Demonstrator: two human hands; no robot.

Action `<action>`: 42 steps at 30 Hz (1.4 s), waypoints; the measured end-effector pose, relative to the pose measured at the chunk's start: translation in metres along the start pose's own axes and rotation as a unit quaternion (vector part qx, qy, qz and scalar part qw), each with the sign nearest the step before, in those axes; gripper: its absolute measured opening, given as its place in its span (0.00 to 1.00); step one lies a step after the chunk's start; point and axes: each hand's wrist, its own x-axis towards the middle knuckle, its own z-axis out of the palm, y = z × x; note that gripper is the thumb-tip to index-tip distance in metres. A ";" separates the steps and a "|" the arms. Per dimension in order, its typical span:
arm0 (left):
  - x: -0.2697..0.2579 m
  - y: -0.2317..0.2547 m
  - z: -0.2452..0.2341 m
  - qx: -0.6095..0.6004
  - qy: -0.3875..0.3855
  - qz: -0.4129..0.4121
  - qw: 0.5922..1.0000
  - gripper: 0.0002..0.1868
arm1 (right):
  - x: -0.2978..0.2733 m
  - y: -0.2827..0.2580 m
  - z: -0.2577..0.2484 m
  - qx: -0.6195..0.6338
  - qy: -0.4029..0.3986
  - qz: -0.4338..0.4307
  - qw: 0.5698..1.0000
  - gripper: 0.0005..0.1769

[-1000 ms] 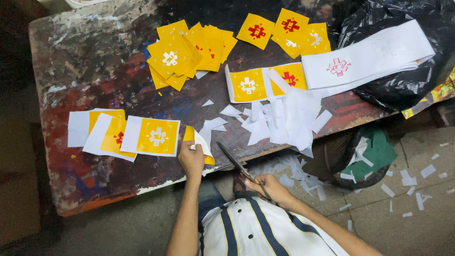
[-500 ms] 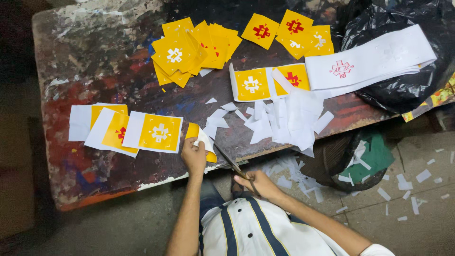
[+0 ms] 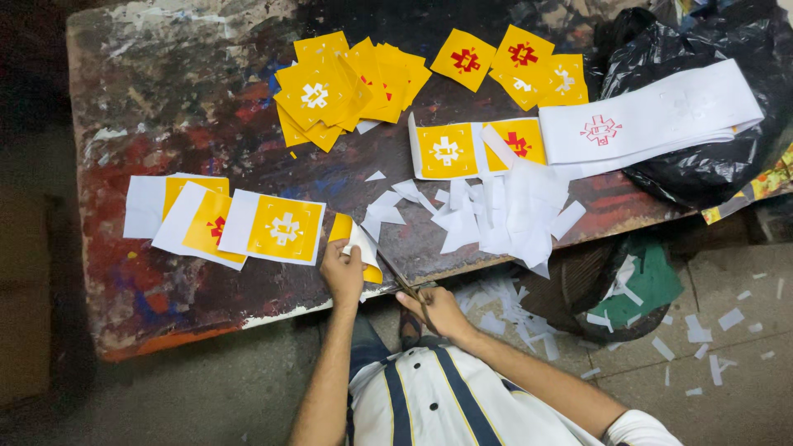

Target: The person uses scissors to cut yellow paper sheets with red symbols into smaller pieces. The person repeatedly picks up sheets, cuts them, and places the cut pieces on the table.

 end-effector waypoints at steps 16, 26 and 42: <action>-0.001 0.006 -0.001 -0.010 -0.002 0.019 1.000 0.12 | 0.000 -0.014 -0.009 0.068 -0.049 0.021 0.996 0.32; -0.001 0.005 -0.002 -0.006 -0.009 0.013 1.000 0.11 | 0.021 -0.007 -0.005 0.187 -0.058 0.047 0.980 0.33; 0.046 0.089 -0.046 -0.404 -0.082 -0.131 0.902 0.15 | -0.009 0.028 -0.100 0.320 0.045 0.082 0.943 0.27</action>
